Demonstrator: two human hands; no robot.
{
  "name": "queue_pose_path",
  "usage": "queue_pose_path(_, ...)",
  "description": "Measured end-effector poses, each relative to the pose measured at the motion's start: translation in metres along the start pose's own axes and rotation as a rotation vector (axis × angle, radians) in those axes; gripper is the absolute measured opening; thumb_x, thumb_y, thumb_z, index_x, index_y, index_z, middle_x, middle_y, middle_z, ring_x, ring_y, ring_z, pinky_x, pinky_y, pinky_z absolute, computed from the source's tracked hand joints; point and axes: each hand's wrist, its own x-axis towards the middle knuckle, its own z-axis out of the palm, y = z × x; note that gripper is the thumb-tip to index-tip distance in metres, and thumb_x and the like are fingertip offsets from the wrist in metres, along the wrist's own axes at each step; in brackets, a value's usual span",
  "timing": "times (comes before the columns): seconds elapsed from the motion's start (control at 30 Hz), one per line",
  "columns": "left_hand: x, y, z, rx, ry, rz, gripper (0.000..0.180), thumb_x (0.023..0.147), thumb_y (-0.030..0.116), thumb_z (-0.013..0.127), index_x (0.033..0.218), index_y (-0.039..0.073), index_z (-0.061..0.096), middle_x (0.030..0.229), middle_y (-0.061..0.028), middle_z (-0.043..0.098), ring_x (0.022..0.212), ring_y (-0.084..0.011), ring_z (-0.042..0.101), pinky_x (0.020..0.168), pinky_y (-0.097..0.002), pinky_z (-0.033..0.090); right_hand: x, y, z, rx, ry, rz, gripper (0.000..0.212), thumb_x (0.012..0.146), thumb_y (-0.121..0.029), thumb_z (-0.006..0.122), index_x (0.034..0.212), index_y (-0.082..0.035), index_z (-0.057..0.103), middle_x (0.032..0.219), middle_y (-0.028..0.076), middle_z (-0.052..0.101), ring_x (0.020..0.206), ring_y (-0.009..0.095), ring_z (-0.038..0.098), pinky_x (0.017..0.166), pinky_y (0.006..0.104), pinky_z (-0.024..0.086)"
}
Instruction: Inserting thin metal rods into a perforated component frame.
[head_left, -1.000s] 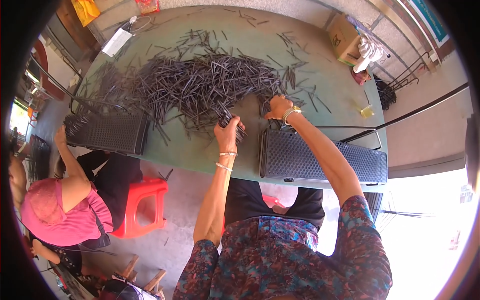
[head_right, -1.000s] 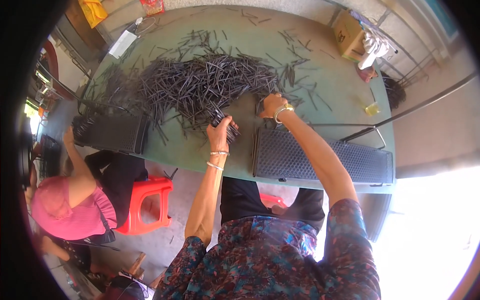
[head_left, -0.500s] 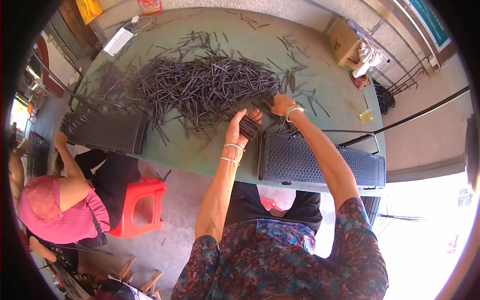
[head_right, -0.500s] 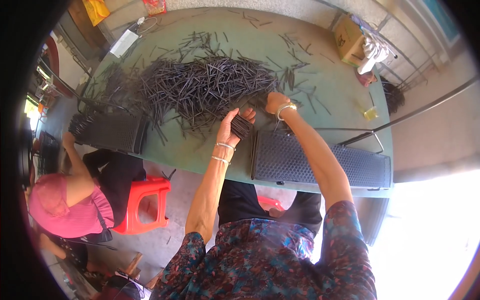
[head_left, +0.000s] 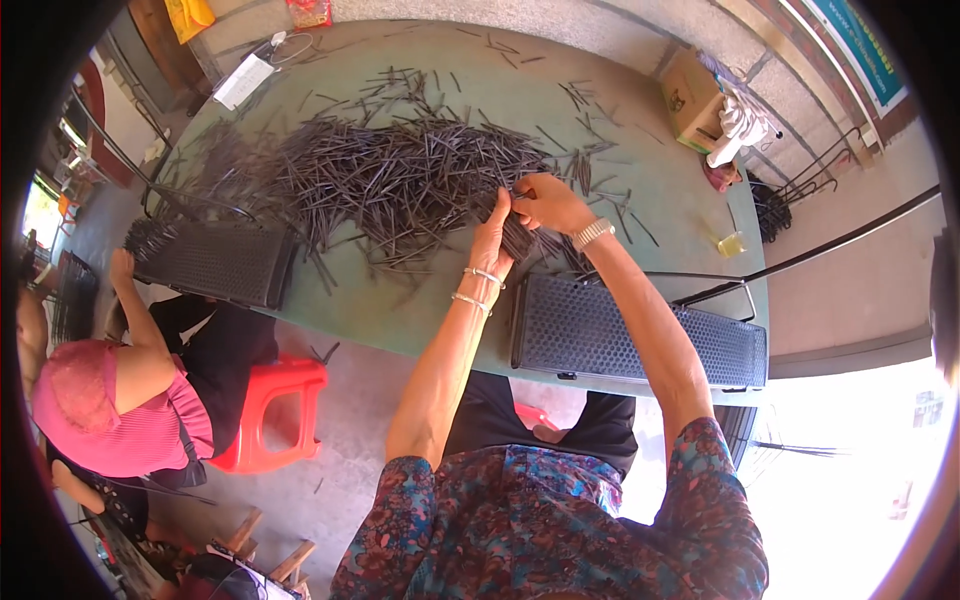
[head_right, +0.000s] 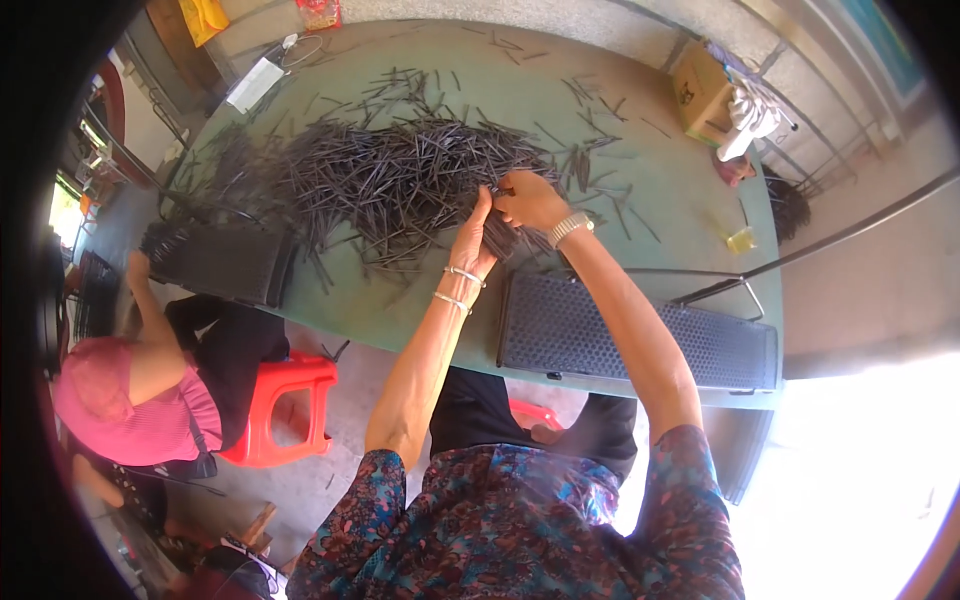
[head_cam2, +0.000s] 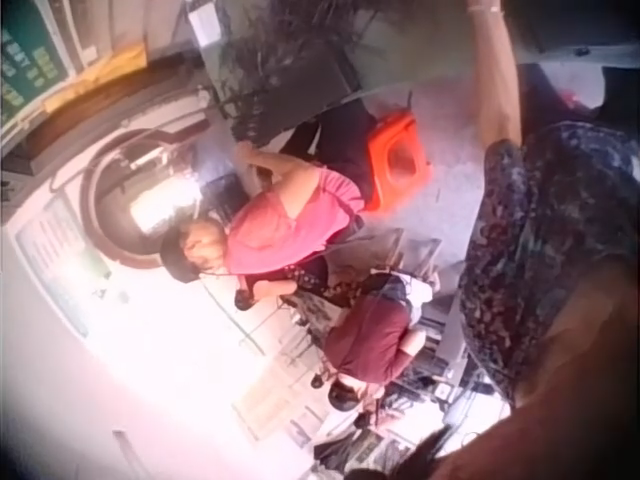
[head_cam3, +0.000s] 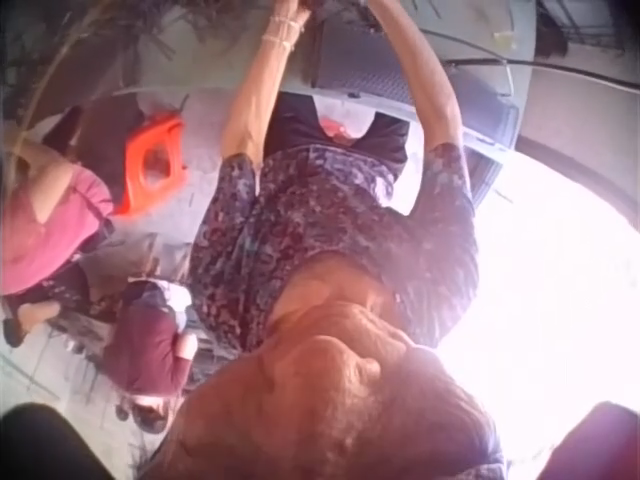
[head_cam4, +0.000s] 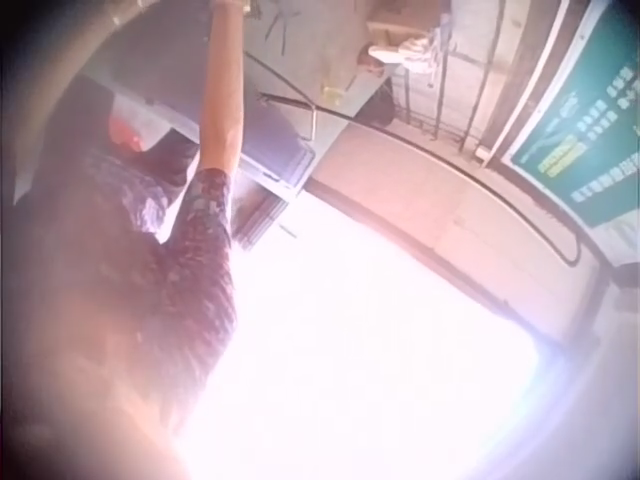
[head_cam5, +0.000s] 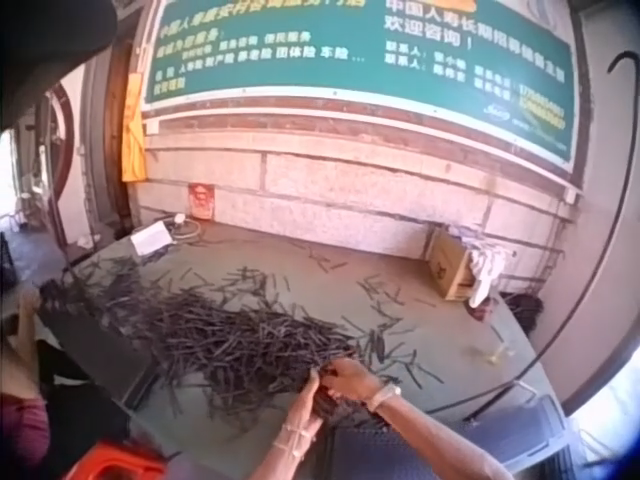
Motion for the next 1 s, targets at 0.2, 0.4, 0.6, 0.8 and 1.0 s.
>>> queue_pose_path(0.2, -0.023, 0.013, -0.008, 0.306, 0.308, 0.171, 0.014, 0.079, 0.003, 0.071, 0.091, 0.001, 0.065, 0.079, -0.0063, 0.065, 0.068, -0.0157, 0.062, 0.056, -0.0291, 0.051, -0.018, -0.004, 0.008, 0.300, -0.016, 0.005, 0.026, 0.090, -0.005, 0.047, 0.112, 0.006, 0.054, 0.091, 0.012, 0.064, 0.071, 0.016, 0.065, 0.062, 0.0253, 0.052)
queue_pose_path(0.4, -0.054, 0.016, 0.002, 0.914, 0.296, 0.521, 0.025, 0.075, 0.005, 0.074, 0.093, 0.000, 0.059, 0.084, -0.0030, 0.063, 0.072, -0.0096, 0.056, 0.067, -0.0246, 0.047, -0.024, -0.026, 0.042, 0.441, 0.116, -0.080, 0.048, 0.099, -0.040, 0.044, 0.119, 0.001, 0.054, 0.110, 0.009, 0.060, 0.102, 0.015, 0.054, 0.086, 0.0304, 0.046)
queue_pose_path(0.6, -0.075, -0.009, -0.019, 1.060, 0.282, 0.511, 0.037, 0.076, 0.013, 0.077, 0.102, 0.004, 0.052, 0.092, -0.0003, 0.060, 0.084, -0.0086, 0.054, 0.076, -0.0254, 0.046, -0.037, 0.001, 0.081, 0.235, 0.181, -0.101, 0.038, 0.094, -0.029, 0.054, 0.108, 0.006, 0.059, 0.093, 0.012, 0.065, 0.089, 0.016, 0.058, 0.082, 0.0299, 0.046)
queue_pose_path(0.8, -0.075, -0.006, -0.038, 1.083, 0.247, 0.450, 0.035, 0.077, 0.011, 0.076, 0.100, 0.002, 0.051, 0.090, 0.0000, 0.059, 0.081, -0.0072, 0.052, 0.074, -0.0235, 0.046, -0.039, -0.002, 0.084, 0.184, 0.314, -0.163, 0.030, 0.085, -0.023, 0.063, 0.098, 0.003, 0.063, 0.084, 0.019, 0.067, 0.075, 0.028, 0.066, 0.070, 0.0349, 0.050)
queue_pose_path(1.0, -0.084, -0.015, -0.029, 0.877, 0.240, 0.483, 0.028, 0.078, 0.005, 0.073, 0.096, 0.001, 0.052, 0.087, 0.0006, 0.058, 0.078, -0.0068, 0.051, 0.070, -0.0229, 0.045, -0.056, -0.017, 0.080, 0.057, 0.405, -0.207, 0.021, 0.083, -0.021, 0.063, 0.092, -0.002, 0.066, 0.084, 0.015, 0.067, 0.075, 0.028, 0.064, 0.068, 0.0353, 0.049)
